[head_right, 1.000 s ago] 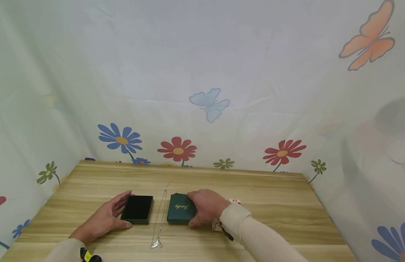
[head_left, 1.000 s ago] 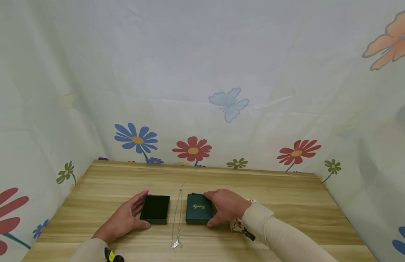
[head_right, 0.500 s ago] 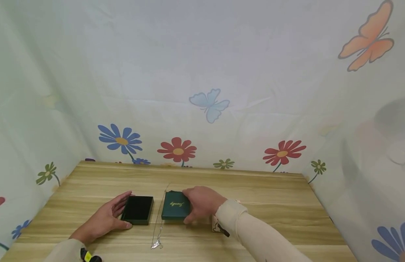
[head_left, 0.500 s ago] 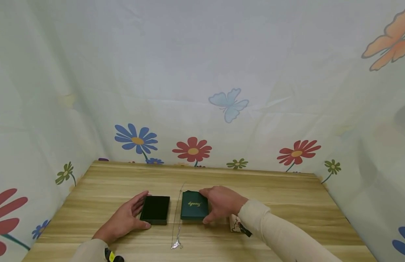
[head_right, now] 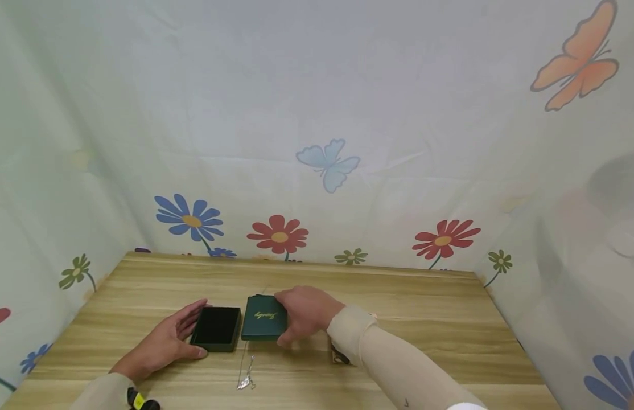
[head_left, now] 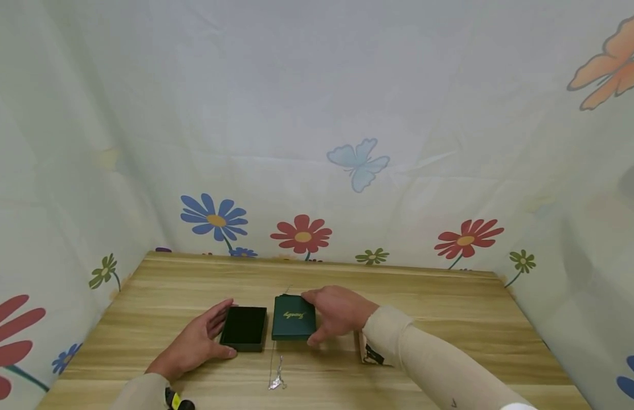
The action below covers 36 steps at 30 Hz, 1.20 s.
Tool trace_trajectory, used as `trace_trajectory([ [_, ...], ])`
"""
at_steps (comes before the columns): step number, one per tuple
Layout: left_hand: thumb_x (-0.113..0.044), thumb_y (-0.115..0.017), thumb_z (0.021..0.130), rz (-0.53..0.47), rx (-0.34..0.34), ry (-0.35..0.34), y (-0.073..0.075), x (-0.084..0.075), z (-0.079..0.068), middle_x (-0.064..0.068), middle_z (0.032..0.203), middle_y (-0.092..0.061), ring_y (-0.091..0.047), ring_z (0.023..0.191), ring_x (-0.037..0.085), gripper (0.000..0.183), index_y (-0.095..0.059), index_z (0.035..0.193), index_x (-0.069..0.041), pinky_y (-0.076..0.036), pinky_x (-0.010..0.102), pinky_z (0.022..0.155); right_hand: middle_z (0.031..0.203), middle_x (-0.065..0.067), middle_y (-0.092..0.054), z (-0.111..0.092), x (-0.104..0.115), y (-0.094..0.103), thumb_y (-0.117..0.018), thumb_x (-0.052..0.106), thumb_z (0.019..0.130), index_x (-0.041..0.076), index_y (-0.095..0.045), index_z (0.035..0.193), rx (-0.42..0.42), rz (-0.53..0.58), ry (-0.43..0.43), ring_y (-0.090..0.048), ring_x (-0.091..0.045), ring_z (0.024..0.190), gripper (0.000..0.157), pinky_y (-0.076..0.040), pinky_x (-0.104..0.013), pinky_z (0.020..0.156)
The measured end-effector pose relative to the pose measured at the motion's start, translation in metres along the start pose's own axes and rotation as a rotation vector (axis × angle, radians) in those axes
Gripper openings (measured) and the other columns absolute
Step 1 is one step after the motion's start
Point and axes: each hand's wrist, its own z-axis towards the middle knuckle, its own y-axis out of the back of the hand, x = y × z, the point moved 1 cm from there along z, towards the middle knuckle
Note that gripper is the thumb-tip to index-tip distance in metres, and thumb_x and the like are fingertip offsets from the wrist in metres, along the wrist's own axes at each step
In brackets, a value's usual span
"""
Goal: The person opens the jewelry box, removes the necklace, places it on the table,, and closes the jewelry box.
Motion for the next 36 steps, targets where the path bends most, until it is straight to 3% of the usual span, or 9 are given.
trace_trajectory([
  [16,-0.007,-0.096,0.070,0.013,-0.023,0.041,-0.001,-0.002,0.001,0.020,0.172,-0.026,-0.025,0.159,0.042,0.120,-0.024,0.166,-0.011,-0.035,0.042,0.121,0.143,0.000,-0.067,0.017,0.016,0.008,-0.085,0.061,0.079,0.010,-0.049,0.153,0.010,-0.039,0.026,-0.067,-0.012,0.117,0.097,-0.054,-0.027,0.106],
  [24,-0.007,-0.096,0.069,0.011,-0.023,0.082,0.000,0.001,-0.002,0.022,0.172,-0.023,-0.028,0.157,0.044,0.122,-0.023,0.166,-0.013,-0.038,0.046,0.120,0.138,0.003,-0.069,0.028,0.026,0.010,-0.082,0.066,0.079,0.012,-0.052,0.150,-0.002,-0.084,0.055,-0.067,-0.010,0.115,0.093,-0.055,-0.026,0.103],
  [36,-0.007,-0.095,0.070,-0.010,-0.015,0.051,0.001,-0.002,0.000,0.021,0.173,-0.021,-0.024,0.159,0.042,0.121,-0.023,0.166,-0.012,-0.037,0.041,0.120,0.151,0.002,-0.060,0.034,0.038,0.017,-0.080,0.064,0.082,0.013,-0.048,0.155,0.017,-0.067,0.049,-0.064,-0.014,0.128,0.095,-0.052,-0.028,0.110],
])
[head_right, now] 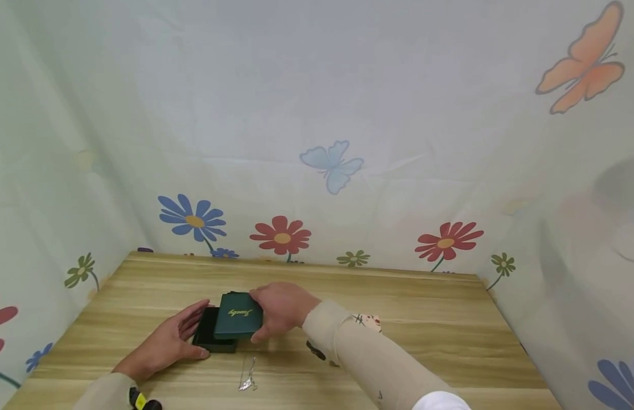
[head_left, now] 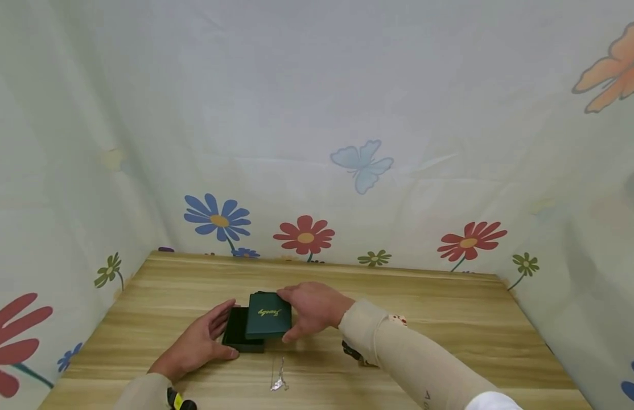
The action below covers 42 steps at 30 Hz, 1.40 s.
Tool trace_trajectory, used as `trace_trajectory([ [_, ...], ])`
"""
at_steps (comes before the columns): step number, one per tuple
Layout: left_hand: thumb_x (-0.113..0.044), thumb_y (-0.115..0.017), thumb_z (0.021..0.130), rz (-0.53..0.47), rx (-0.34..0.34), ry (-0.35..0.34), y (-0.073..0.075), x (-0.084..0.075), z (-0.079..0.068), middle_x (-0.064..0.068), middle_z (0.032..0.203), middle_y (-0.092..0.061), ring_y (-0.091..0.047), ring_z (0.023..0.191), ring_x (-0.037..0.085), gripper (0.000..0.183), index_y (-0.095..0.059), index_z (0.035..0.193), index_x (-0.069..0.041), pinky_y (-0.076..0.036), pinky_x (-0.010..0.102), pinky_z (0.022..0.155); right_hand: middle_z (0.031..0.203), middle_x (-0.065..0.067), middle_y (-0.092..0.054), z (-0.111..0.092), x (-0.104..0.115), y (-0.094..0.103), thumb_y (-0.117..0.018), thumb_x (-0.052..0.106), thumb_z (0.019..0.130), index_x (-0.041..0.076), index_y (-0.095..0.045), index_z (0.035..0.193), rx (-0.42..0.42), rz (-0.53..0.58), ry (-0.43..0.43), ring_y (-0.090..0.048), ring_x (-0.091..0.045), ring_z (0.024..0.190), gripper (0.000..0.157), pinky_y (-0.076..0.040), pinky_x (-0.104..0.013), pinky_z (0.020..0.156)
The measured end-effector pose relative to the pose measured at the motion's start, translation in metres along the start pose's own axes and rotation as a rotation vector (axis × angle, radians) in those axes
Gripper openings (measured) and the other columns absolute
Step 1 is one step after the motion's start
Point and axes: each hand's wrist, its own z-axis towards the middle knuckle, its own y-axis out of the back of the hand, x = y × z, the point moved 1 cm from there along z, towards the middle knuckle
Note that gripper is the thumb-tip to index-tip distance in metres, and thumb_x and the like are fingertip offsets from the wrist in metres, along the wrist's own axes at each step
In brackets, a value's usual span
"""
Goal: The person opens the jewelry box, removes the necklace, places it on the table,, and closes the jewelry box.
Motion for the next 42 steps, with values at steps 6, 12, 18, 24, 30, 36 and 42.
trace_trajectory([
  [6,-0.007,-0.096,0.068,0.001,-0.009,0.012,-0.001,-0.003,0.002,0.022,0.171,-0.026,-0.027,0.158,0.042,0.122,-0.024,0.166,-0.012,-0.038,0.040,0.120,0.150,0.003,-0.062,0.006,0.004,0.001,-0.079,0.065,0.082,0.015,-0.048,0.155,-0.002,-0.010,0.001,-0.065,-0.014,0.126,0.094,-0.053,-0.028,0.108],
  [12,-0.008,-0.097,0.068,0.019,-0.012,0.033,-0.001,0.000,0.002,0.023,0.170,-0.028,-0.031,0.157,0.043,0.122,-0.025,0.166,-0.014,-0.040,0.042,0.119,0.153,0.003,-0.059,0.012,0.010,0.001,-0.078,0.066,0.083,0.018,-0.044,0.158,0.023,0.001,-0.015,-0.063,-0.015,0.131,0.095,-0.052,-0.030,0.110],
  [18,-0.007,-0.096,0.069,-0.002,-0.002,0.036,0.000,0.002,0.001,0.022,0.170,-0.027,-0.029,0.157,0.043,0.122,-0.023,0.166,-0.015,-0.041,0.041,0.120,0.152,0.003,-0.060,0.015,0.014,0.002,-0.078,0.066,0.083,0.019,-0.044,0.159,0.028,0.015,-0.017,-0.063,-0.015,0.130,0.095,-0.052,-0.030,0.111],
  [24,-0.006,-0.096,0.068,-0.007,-0.011,0.025,0.000,0.001,0.001,0.023,0.170,-0.027,-0.029,0.158,0.042,0.123,-0.022,0.166,-0.014,-0.041,0.037,0.119,0.152,0.003,-0.060,0.020,0.017,0.001,-0.077,0.067,0.083,0.021,-0.045,0.159,0.033,0.001,-0.016,-0.063,-0.015,0.130,0.094,-0.052,-0.030,0.110],
  [30,-0.006,-0.097,0.067,-0.019,-0.011,0.022,-0.002,0.003,-0.001,0.024,0.171,-0.026,-0.025,0.159,0.043,0.125,-0.019,0.166,-0.009,-0.040,0.036,0.121,0.151,0.004,-0.060,0.024,0.023,-0.004,-0.074,0.071,0.083,0.022,-0.045,0.158,0.034,-0.035,-0.002,-0.064,-0.014,0.129,0.094,-0.053,-0.029,0.108],
  [36,-0.006,-0.096,0.068,-0.024,-0.008,-0.008,-0.002,0.003,-0.001,0.025,0.170,-0.026,-0.025,0.159,0.043,0.126,-0.018,0.166,-0.006,-0.038,0.038,0.122,0.151,0.004,-0.060,0.026,0.026,-0.008,-0.075,0.071,0.083,0.022,-0.046,0.158,0.035,-0.036,-0.011,-0.064,-0.013,0.130,0.094,-0.053,-0.029,0.108],
  [42,-0.005,-0.096,0.068,-0.013,-0.009,-0.029,-0.001,0.001,0.000,0.026,0.169,-0.028,-0.026,0.158,0.044,0.125,-0.018,0.165,-0.005,-0.038,0.040,0.122,0.148,0.005,-0.062,0.030,0.028,-0.008,-0.075,0.072,0.082,0.023,-0.047,0.157,0.026,-0.051,0.001,-0.065,-0.012,0.128,0.094,-0.053,-0.028,0.107],
])
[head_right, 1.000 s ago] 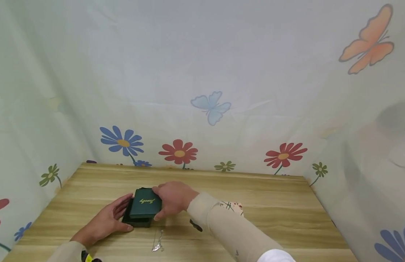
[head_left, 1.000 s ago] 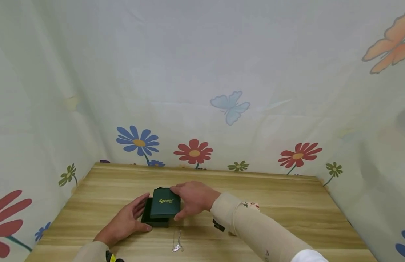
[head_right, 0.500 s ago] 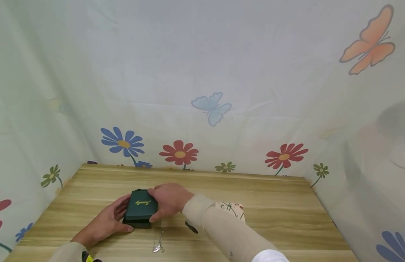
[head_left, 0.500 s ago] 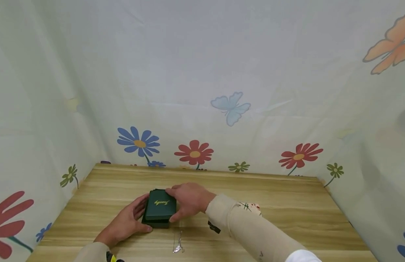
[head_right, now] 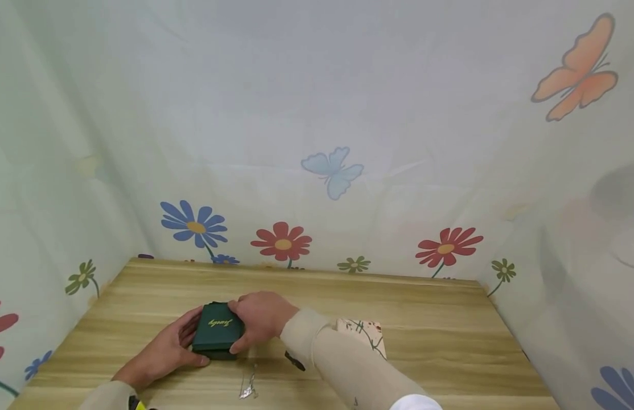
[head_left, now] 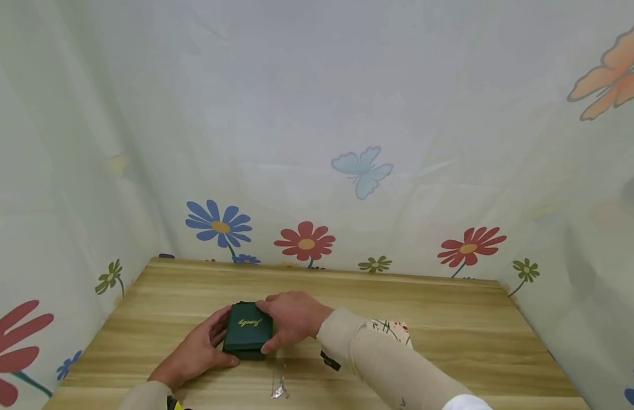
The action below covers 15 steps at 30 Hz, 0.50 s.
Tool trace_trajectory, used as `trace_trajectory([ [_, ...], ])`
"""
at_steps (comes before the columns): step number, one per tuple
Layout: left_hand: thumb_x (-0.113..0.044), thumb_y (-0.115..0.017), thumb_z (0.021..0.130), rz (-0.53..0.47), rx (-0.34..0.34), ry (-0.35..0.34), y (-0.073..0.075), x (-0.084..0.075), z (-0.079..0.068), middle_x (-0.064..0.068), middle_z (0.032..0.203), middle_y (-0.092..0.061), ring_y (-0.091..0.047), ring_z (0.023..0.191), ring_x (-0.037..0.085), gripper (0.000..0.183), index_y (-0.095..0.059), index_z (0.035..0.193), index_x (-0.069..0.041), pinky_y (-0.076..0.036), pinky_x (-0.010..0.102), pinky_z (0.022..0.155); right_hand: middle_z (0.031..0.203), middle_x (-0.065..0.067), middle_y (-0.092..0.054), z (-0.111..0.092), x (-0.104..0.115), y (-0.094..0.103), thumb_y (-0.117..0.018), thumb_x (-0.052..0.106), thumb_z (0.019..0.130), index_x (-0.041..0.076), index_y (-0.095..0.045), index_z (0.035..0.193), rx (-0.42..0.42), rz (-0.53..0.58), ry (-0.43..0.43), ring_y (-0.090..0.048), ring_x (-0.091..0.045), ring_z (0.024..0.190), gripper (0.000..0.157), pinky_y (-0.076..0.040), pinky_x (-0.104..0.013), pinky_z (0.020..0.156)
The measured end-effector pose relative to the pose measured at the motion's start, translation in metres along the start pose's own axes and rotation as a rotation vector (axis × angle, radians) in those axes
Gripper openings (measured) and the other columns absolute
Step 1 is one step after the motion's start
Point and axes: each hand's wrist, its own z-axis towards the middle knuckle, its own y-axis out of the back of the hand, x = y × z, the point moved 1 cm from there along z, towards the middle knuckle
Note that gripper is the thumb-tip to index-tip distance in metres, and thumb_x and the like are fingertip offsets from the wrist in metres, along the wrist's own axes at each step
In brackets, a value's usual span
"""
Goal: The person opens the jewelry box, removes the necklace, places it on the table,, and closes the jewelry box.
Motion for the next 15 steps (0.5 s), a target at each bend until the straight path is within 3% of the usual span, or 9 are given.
trace_trajectory([
  [15,-0.005,-0.097,0.066,0.029,-0.017,-0.002,-0.0005,-0.0037,-0.0014,0.023,0.168,-0.031,-0.029,0.157,0.042,0.124,-0.022,0.165,-0.009,-0.035,0.044,0.123,0.135,0.008,-0.067,0.0077,0.0042,-0.0043,-0.075,0.073,0.081,0.025,-0.049,0.155,0.012,-0.029,0.008,-0.066,-0.005,0.109,0.091,-0.055,-0.024,0.101],
])
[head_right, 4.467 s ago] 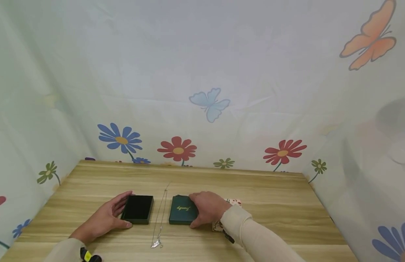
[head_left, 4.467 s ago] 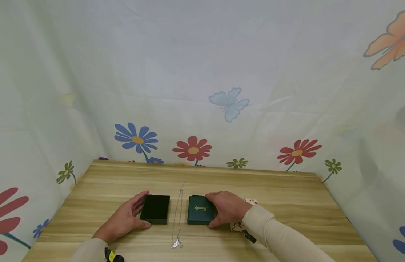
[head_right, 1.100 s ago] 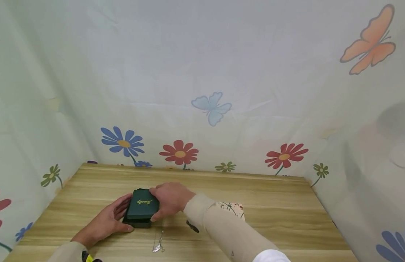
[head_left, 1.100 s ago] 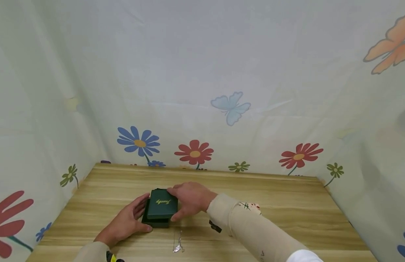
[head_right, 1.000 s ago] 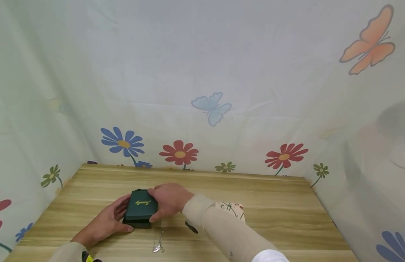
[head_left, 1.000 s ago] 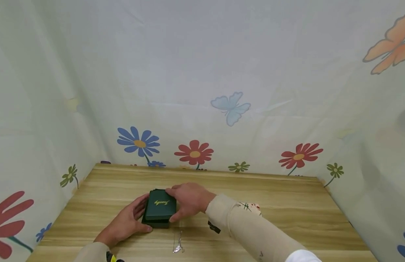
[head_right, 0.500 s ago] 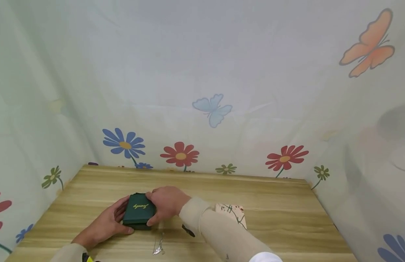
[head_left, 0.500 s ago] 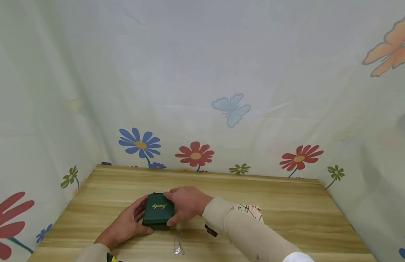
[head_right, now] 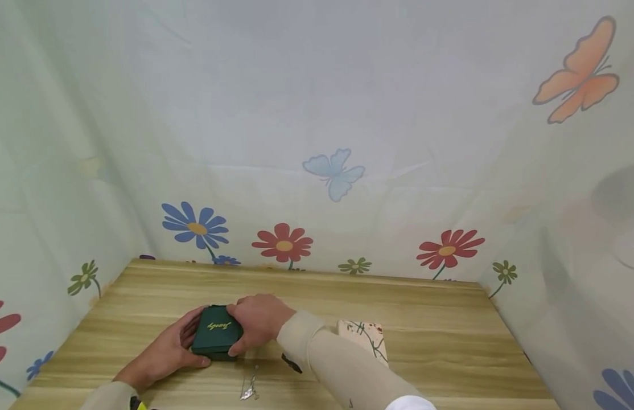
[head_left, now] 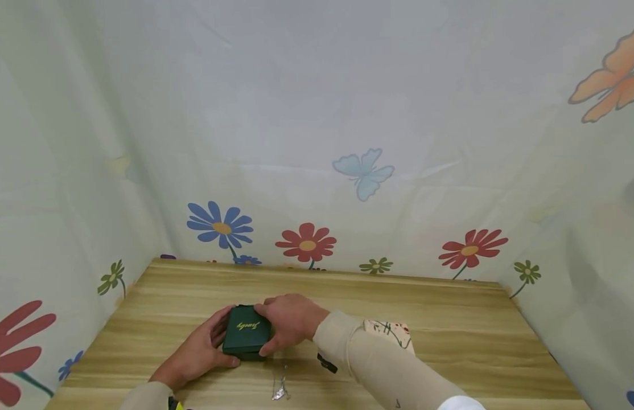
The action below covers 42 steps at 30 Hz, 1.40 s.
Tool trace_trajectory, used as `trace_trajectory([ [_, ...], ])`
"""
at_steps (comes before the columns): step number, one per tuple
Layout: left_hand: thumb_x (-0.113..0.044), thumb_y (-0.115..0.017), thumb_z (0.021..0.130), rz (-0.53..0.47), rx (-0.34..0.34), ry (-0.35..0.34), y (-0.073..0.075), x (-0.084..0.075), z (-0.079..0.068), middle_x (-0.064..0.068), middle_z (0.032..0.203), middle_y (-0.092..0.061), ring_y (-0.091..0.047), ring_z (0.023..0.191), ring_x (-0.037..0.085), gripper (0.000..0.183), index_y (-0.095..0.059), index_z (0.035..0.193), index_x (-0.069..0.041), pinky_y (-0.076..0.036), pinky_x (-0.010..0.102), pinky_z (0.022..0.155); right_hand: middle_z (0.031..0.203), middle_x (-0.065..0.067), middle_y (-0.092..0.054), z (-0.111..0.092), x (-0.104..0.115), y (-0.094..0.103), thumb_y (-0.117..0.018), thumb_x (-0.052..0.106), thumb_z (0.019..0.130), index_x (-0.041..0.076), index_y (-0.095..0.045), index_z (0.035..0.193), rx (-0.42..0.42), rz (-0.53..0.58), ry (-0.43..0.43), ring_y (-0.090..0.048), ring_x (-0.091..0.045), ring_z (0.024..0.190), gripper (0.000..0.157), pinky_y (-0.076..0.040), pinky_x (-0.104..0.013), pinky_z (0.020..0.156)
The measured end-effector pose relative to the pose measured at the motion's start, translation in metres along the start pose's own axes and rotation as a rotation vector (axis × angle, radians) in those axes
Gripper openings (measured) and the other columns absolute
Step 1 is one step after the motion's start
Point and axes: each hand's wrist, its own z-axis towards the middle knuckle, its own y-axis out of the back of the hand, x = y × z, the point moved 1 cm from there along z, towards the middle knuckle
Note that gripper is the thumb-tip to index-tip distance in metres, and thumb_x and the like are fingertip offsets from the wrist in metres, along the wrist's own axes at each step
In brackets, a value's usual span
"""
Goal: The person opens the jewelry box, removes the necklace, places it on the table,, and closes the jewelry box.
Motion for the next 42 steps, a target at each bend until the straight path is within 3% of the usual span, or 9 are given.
trace_trajectory([
  [8,-0.006,-0.097,0.067,-0.019,0.009,0.008,0.0013,0.0000,0.0008,0.021,0.172,-0.025,-0.026,0.159,0.042,0.127,-0.019,0.166,-0.015,-0.034,0.046,0.123,0.134,0.009,-0.067,0.0018,0.0012,0.0014,-0.076,0.072,0.082,0.025,-0.050,0.154,0.011,0.023,-0.004,-0.066,-0.005,0.110,0.089,-0.054,-0.024,0.101],
  [15,-0.006,-0.097,0.067,-0.027,0.011,0.011,0.0013,0.0013,0.0002,0.023,0.172,-0.022,-0.026,0.158,0.045,0.129,-0.019,0.167,-0.028,-0.043,0.043,0.119,0.132,0.008,-0.068,0.0042,0.0035,0.0006,-0.077,0.069,0.083,0.024,-0.051,0.154,0.018,0.050,0.003,-0.065,-0.007,0.109,0.088,-0.055,-0.025,0.100],
  [24,-0.010,-0.097,0.067,0.009,0.011,-0.033,0.0016,0.0047,0.0001,0.018,0.170,-0.029,-0.029,0.157,0.042,0.122,-0.026,0.165,-0.023,-0.042,0.032,0.119,0.133,0.007,-0.067,0.0032,0.0036,-0.0020,-0.078,0.067,0.082,0.024,-0.051,0.154,0.017,0.099,0.000,-0.064,-0.007,0.109,0.088,-0.054,-0.024,0.100],
  [33,-0.012,-0.098,0.066,0.039,0.000,-0.026,0.0021,0.0045,0.0008,0.017,0.169,-0.032,-0.033,0.156,0.042,0.121,-0.027,0.164,-0.023,-0.035,0.050,0.122,0.133,0.008,-0.067,0.0029,0.0045,-0.0047,-0.079,0.067,0.082,0.023,-0.050,0.154,0.013,0.108,-0.013,-0.063,-0.006,0.109,0.089,-0.054,-0.023,0.101],
  [42,-0.013,-0.098,0.067,0.043,-0.003,-0.030,0.0002,0.0043,0.0007,0.018,0.167,-0.034,-0.033,0.156,0.042,0.121,-0.027,0.164,-0.021,-0.043,0.033,0.119,0.125,0.008,-0.068,0.0031,0.0059,-0.0056,-0.080,0.066,0.082,0.021,-0.053,0.151,0.004,0.105,-0.010,-0.062,-0.005,0.101,0.087,-0.054,-0.021,0.097],
])
